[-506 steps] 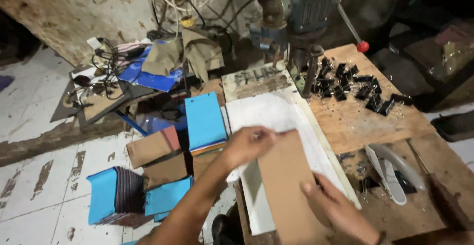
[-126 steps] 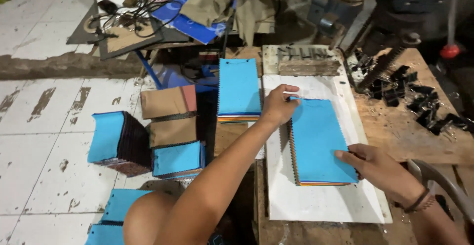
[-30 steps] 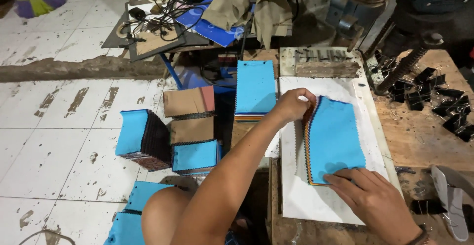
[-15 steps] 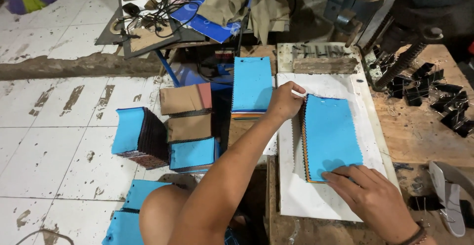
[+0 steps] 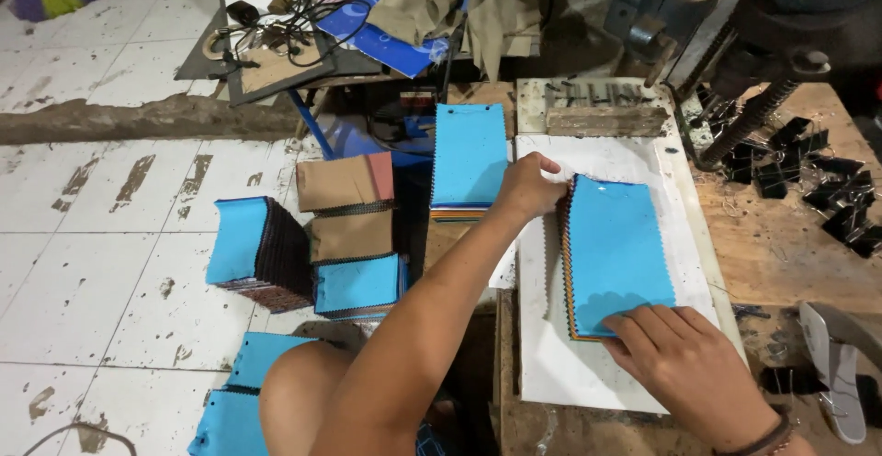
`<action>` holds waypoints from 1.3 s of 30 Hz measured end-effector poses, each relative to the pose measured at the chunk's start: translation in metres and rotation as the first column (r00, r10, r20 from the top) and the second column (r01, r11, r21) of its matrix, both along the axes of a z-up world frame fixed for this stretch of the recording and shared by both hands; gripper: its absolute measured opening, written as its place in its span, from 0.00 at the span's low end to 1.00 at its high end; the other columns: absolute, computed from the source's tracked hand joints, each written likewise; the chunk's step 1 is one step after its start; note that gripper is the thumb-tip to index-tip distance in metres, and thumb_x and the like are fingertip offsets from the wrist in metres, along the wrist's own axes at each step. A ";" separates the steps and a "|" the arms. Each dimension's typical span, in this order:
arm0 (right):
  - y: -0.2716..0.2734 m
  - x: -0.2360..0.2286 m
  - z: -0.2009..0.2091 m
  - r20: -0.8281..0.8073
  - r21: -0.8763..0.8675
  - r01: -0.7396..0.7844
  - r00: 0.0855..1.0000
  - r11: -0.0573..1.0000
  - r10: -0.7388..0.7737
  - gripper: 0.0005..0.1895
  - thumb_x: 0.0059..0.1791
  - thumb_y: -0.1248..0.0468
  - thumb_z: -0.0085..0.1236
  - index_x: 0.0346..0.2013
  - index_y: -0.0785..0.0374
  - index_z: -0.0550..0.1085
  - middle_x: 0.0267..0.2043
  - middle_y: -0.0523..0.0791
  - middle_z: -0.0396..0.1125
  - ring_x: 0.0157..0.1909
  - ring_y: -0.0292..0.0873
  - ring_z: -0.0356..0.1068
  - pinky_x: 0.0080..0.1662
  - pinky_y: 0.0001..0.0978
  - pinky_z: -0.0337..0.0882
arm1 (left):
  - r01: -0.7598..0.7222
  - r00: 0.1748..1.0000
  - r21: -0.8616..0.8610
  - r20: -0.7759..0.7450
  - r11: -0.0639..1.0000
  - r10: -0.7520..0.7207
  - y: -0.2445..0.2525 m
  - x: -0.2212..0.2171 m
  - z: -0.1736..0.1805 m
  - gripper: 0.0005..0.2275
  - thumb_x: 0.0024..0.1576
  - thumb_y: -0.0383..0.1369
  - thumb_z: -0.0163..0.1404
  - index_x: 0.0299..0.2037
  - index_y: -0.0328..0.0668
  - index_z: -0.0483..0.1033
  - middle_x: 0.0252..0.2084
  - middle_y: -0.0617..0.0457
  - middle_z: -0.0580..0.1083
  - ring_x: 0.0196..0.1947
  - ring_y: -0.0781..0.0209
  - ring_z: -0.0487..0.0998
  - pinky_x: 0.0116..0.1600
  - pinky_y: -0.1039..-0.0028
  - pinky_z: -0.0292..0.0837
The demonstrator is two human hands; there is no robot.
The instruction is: Assembling notebooks by aligning covers and pages and using a drill press for hole punching.
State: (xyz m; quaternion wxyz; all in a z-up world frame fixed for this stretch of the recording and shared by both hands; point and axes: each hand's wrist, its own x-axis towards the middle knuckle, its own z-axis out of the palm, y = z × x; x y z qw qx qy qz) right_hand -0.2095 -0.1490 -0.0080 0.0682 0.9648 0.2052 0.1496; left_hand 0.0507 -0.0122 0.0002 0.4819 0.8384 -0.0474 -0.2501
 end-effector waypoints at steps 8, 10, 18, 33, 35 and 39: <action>0.005 -0.003 0.008 0.040 0.093 0.000 0.999 0.996 -0.004 0.13 0.49 0.49 0.60 0.43 0.50 0.76 0.36 0.39 0.71 0.37 0.42 0.72 0.41 0.37 0.73 | 0.008 0.996 -0.029 -0.086 1.000 -0.010 0.006 -0.001 0.012 0.20 0.51 0.22 0.52 0.55 0.48 0.73 0.47 0.51 0.77 0.40 0.61 0.79 0.40 0.73 0.75; 0.005 -0.002 0.007 0.028 0.096 0.013 0.999 0.995 -0.015 0.13 0.48 0.49 0.60 0.43 0.49 0.76 0.35 0.39 0.71 0.37 0.42 0.72 0.41 0.37 0.73 | 0.024 0.998 -0.010 -0.056 1.000 -0.025 0.007 0.000 0.009 0.20 0.52 0.23 0.54 0.55 0.49 0.72 0.48 0.54 0.79 0.45 0.63 0.79 0.44 0.73 0.75; -0.002 -0.003 0.002 -0.033 0.088 0.031 0.999 0.996 -0.028 0.16 0.47 0.48 0.61 0.46 0.48 0.75 0.38 0.38 0.71 0.38 0.41 0.73 0.41 0.38 0.74 | 0.000 0.999 -0.025 -0.052 1.000 -0.001 0.007 -0.003 0.008 0.19 0.49 0.32 0.60 0.52 0.47 0.72 0.51 0.51 0.77 0.49 0.59 0.79 0.49 0.70 0.74; 0.000 -0.001 0.006 -0.016 0.108 -0.014 1.000 0.994 0.016 0.13 0.48 0.50 0.61 0.43 0.49 0.76 0.38 0.38 0.71 0.37 0.41 0.71 0.41 0.36 0.74 | 0.007 0.999 -0.011 0.053 1.000 -0.006 -0.005 0.008 -0.015 0.11 0.57 0.28 0.54 0.49 0.48 0.70 0.44 0.51 0.78 0.47 0.57 0.79 0.47 0.69 0.75; 0.000 -0.001 0.006 -0.006 0.106 -0.024 1.000 0.994 0.024 0.12 0.48 0.50 0.61 0.43 0.50 0.76 0.37 0.39 0.71 0.37 0.41 0.71 0.41 0.36 0.74 | 0.009 0.998 -0.014 0.062 1.000 -0.008 -0.005 0.005 -0.013 0.11 0.58 0.28 0.52 0.49 0.48 0.69 0.45 0.50 0.78 0.47 0.56 0.79 0.47 0.68 0.75; 0.001 0.000 0.008 0.044 0.126 -0.061 0.997 0.990 0.056 0.11 0.48 0.54 0.62 0.42 0.52 0.76 0.35 0.40 0.71 0.34 0.41 0.70 0.38 0.36 0.74 | -0.001 0.998 -0.039 0.063 0.999 0.004 -0.002 -0.002 -0.008 0.09 0.60 0.27 0.50 0.49 0.48 0.69 0.45 0.50 0.79 0.46 0.56 0.79 0.45 0.65 0.76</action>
